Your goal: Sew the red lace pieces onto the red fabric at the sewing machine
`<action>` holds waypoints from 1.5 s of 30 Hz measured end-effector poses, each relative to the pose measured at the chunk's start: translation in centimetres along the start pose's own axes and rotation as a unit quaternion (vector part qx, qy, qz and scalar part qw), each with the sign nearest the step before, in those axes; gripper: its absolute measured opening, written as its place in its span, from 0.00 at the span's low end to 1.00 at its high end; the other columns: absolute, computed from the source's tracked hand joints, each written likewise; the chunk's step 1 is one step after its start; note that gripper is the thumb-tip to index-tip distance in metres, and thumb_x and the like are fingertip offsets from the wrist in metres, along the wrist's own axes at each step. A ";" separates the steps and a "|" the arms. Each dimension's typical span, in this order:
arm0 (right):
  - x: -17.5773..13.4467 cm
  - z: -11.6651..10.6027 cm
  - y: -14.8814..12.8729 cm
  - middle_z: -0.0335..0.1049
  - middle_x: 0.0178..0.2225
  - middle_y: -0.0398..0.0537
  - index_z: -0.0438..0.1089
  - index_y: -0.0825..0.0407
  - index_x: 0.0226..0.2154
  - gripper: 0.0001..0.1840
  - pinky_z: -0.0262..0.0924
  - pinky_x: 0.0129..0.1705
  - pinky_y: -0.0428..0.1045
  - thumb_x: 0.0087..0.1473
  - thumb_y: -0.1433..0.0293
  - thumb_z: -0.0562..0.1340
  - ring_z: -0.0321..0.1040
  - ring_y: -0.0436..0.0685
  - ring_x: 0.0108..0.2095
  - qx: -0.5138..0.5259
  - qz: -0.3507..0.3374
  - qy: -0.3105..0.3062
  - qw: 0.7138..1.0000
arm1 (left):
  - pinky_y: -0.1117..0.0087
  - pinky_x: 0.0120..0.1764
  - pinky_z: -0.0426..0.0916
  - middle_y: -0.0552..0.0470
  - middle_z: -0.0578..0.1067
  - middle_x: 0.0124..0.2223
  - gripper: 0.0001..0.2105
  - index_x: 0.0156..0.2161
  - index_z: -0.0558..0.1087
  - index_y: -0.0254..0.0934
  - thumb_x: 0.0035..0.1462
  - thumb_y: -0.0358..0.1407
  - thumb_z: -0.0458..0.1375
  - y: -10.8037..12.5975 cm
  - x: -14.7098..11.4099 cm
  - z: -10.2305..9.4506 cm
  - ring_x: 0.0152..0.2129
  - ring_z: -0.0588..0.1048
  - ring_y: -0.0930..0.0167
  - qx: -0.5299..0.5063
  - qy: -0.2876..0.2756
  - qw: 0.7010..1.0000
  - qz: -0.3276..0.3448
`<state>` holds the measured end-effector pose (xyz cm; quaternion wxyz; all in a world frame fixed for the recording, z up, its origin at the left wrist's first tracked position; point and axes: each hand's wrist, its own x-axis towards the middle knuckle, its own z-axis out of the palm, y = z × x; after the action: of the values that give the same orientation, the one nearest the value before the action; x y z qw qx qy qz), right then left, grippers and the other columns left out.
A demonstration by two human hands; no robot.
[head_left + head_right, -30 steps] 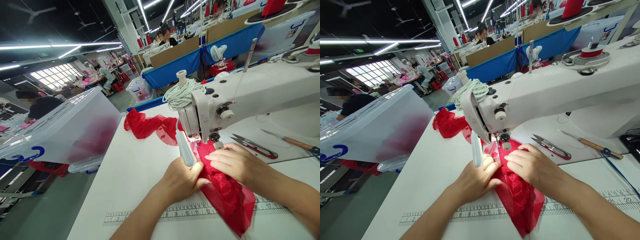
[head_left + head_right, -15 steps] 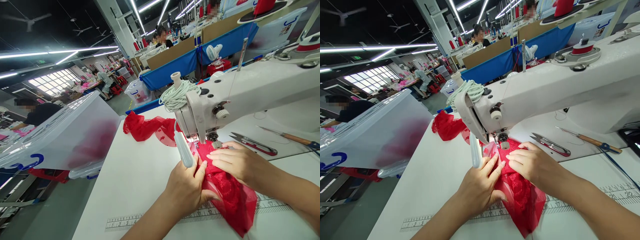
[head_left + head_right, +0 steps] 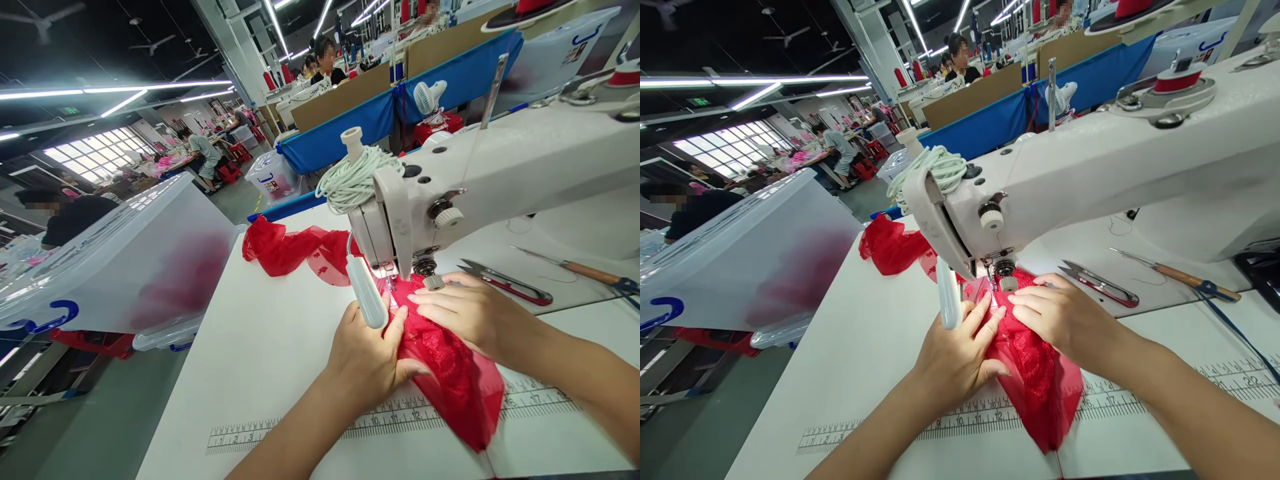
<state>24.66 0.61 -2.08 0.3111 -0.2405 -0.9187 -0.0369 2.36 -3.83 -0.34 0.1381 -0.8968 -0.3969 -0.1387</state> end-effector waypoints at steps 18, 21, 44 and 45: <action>1.3 -0.7 0.1 0.76 0.40 0.50 0.72 0.52 0.39 0.19 0.57 0.42 0.54 0.67 0.73 0.46 0.65 0.56 0.34 -0.052 -0.009 -0.034 0.998 | 0.47 0.51 0.68 0.34 0.75 0.49 0.35 0.55 0.70 0.27 0.65 0.57 0.39 -1.4 0.7 0.0 0.50 0.72 0.50 -0.020 0.047 0.998 0.021; 1.8 -1.0 -0.2 0.76 0.43 0.47 0.71 0.52 0.36 0.15 0.57 0.43 0.52 0.67 0.73 0.49 0.64 0.56 0.39 -0.052 0.005 -0.019 0.998 | 0.53 0.45 0.73 0.35 0.75 0.47 0.34 0.52 0.71 0.27 0.66 0.57 0.37 -1.7 1.1 0.1 0.43 0.75 0.55 -0.026 0.087 0.994 0.062; 1.8 -3.3 -0.8 0.69 0.44 0.48 0.70 0.46 0.44 0.24 0.62 0.41 0.51 0.47 0.81 0.52 0.67 0.56 0.40 0.114 0.096 -0.217 0.965 | 0.69 0.25 0.61 0.47 0.70 0.32 0.23 0.38 0.73 0.34 0.69 0.45 0.39 -1.5 1.0 -0.7 0.24 0.67 0.68 -0.120 0.083 0.987 0.071; 1.8 -3.2 -0.8 0.69 0.45 0.48 0.70 0.47 0.43 0.24 0.63 0.41 0.51 0.47 0.81 0.52 0.67 0.56 0.40 0.108 0.092 -0.208 0.968 | 0.69 0.24 0.61 0.47 0.70 0.31 0.25 0.38 0.73 0.34 0.69 0.46 0.39 -1.5 1.0 -0.7 0.24 0.67 0.68 -0.110 0.089 0.987 0.074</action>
<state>24.83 -0.04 1.60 0.1390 -0.2917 -0.9356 0.1427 1.77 -2.43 0.86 0.0832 -0.9175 -0.2980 -0.2500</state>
